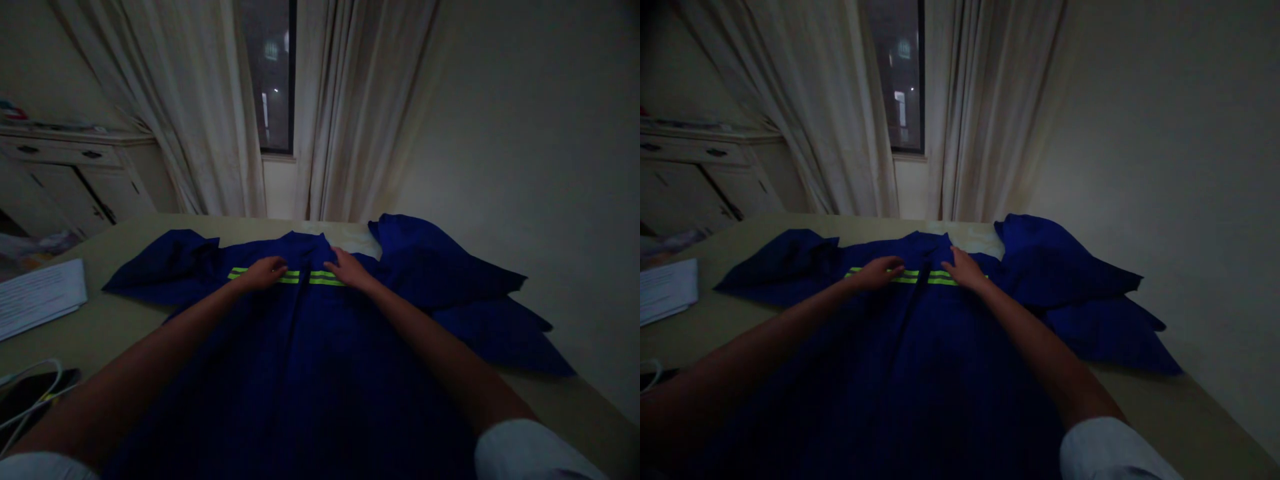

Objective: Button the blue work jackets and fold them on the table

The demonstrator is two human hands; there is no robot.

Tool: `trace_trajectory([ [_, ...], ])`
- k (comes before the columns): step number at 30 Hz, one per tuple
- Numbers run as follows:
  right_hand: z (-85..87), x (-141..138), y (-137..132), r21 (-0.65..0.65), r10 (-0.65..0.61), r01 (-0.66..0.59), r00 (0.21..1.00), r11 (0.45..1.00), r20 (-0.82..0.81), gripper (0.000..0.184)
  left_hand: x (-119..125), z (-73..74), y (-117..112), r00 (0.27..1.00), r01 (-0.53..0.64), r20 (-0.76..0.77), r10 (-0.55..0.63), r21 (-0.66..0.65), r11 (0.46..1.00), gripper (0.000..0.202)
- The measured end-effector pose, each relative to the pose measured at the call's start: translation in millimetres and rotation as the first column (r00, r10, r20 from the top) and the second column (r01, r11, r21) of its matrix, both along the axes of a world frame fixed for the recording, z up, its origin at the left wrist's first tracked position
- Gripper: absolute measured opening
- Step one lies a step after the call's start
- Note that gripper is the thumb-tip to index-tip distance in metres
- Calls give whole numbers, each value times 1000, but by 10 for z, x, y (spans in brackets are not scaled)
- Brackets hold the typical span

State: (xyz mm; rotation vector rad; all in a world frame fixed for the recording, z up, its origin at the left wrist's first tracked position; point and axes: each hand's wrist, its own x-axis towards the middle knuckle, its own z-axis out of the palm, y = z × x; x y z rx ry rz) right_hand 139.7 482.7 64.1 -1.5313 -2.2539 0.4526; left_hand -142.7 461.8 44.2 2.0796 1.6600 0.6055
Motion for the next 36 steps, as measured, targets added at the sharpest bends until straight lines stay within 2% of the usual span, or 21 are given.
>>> trace_trajectory([
  [3, -377, -31, -506, -22, 40, -37, 986, 999, 160, 85, 184, -318, -267, 962, 9, -274, -3, 23, 1000, 55],
  [6, -543, -99, -658, -32, 17, -10, 977, 999, 212, 99, 316, -458, -317, 932, -2, -361, 32, 81, 997, 60],
  [8, -536, -124, -515, -49, 17, -7, 974, 999, 224, 101, 346, -461, -210, 927, 0, -374, 32, 87, 996, 61],
  [11, -469, -109, -120, -55, 46, -35, 973, 998, 226, 99, 356, -425, 38, 928, -37, -367, 65, 83, 996, 63],
  [14, -410, -86, 219, -7, 65, -65, 973, 998, 220, 94, 390, -402, 222, 932, -105, -337, 135, 107, 989, 63],
  [16, -374, -124, 330, 42, 54, -65, 970, 997, 237, 87, 423, -394, 271, 929, -142, -326, 173, 116, 983, 63],
  [20, -290, -400, 313, 209, 40, -95, 967, 973, 253, 70, 449, -382, 265, 927, -148, -329, 181, 124, 981, 61],
  [22, -251, -580, 274, 224, 160, -205, 966, 953, 202, 59, 434, -382, 252, 929, -148, -319, 186, 139, 979, 59],
  [24, -227, -714, 267, 169, 271, -294, 952, 941, 144, 52, 416, -383, 245, 931, -157, -308, 195, 145, 977, 58],
  [26, -220, -770, 294, 116, 253, -267, 960, 957, 118, 49, 409, -381, 242, 934, -155, -300, 194, 149, 977, 57],
  [29, -236, -762, 341, 113, 131, -143, 986, 983, 106, 53, 419, -368, 240, 944, -115, -288, 161, 170, 979, 57],
  [32, -269, -770, 336, 151, 213, -223, 974, 963, 78, 61, 425, -349, 236, 947, -97, -284, 146, 181, 979, 58],
  [34, -292, -791, 325, 155, 272, -280, 960, 947, 69, 57, 418, -341, 235, 939, -147, -280, 198, 193, 970, 60],
  [36, -304, -791, 342, 145, 231, -236, 972, 961, 48, 48, 410, -338, 235, 926, -201, -277, 256, 212, 956, 59],
])
